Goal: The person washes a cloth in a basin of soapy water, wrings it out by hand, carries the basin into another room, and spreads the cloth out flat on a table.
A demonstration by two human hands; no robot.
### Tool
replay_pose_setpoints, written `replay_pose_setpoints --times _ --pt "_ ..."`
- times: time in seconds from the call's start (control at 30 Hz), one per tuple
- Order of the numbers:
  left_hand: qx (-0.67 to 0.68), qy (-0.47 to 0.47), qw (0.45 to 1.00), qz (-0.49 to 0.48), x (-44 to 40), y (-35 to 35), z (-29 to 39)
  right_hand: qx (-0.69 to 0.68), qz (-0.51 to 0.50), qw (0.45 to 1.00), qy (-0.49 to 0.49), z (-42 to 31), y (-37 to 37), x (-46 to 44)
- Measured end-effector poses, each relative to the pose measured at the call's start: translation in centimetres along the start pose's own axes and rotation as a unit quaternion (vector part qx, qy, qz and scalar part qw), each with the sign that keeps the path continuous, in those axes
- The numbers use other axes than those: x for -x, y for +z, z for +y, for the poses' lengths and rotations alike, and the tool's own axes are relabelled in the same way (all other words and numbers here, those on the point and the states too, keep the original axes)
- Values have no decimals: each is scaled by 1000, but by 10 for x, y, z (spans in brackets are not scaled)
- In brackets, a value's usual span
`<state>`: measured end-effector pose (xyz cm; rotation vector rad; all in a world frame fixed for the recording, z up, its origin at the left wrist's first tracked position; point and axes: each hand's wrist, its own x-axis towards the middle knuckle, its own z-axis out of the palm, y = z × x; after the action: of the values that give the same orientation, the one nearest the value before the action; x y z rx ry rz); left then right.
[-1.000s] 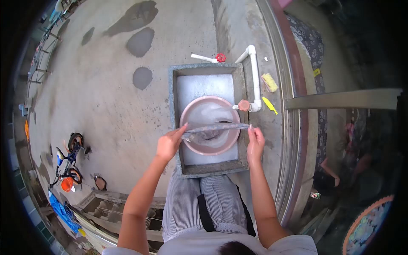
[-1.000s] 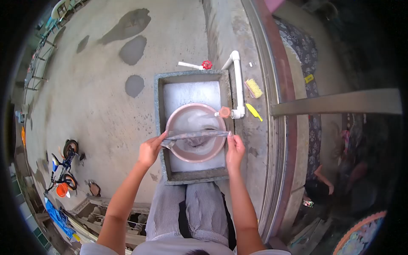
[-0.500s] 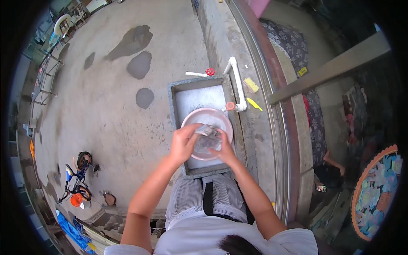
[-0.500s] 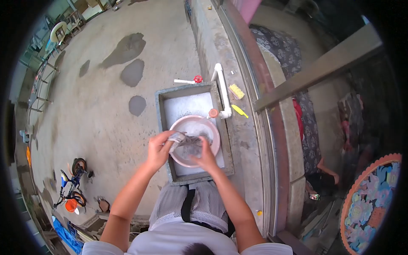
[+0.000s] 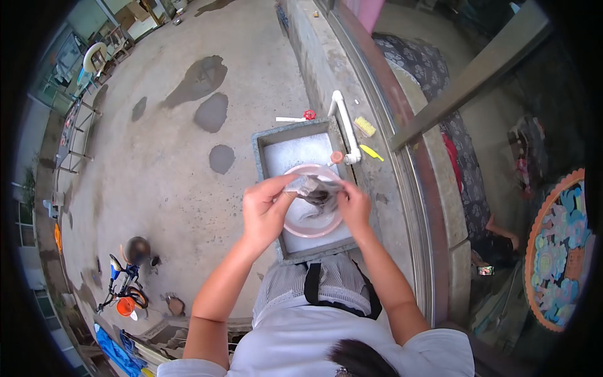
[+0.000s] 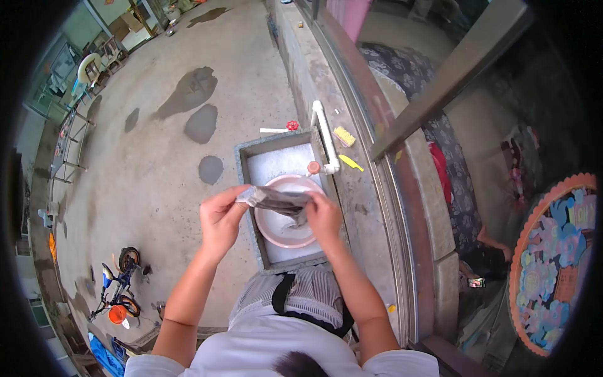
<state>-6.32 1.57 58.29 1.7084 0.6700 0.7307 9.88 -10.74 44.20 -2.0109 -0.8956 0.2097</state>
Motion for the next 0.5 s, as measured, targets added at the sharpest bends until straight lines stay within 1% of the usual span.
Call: replay_pose_setpoints --times 0.03,0.13,0.23,0.33,0.43,0.47,0.5 --pt "17 3 1000 9 0 -1 7 22 8 999 22 -2 -11 -7" --pt "88 5 996 27 -3 -8 35 -10 28 999 40 -19 -45 -32" --pt "156 56 984 66 -9 -22 52 -134 62 989 1 -51 -75 -53" --pt "195 97 971 96 -11 -39 68 -225 7 973 -56 -105 -111 -65" --pt "221 115 964 93 -14 -48 74 -275 1 961 -40 -124 -120 -72" --pt "205 117 968 83 -15 -49 69 -287 -11 957 -42 -130 -120 -73" --pt "195 82 974 77 -15 -48 63 -295 -25 954 -36 -126 -113 -74"
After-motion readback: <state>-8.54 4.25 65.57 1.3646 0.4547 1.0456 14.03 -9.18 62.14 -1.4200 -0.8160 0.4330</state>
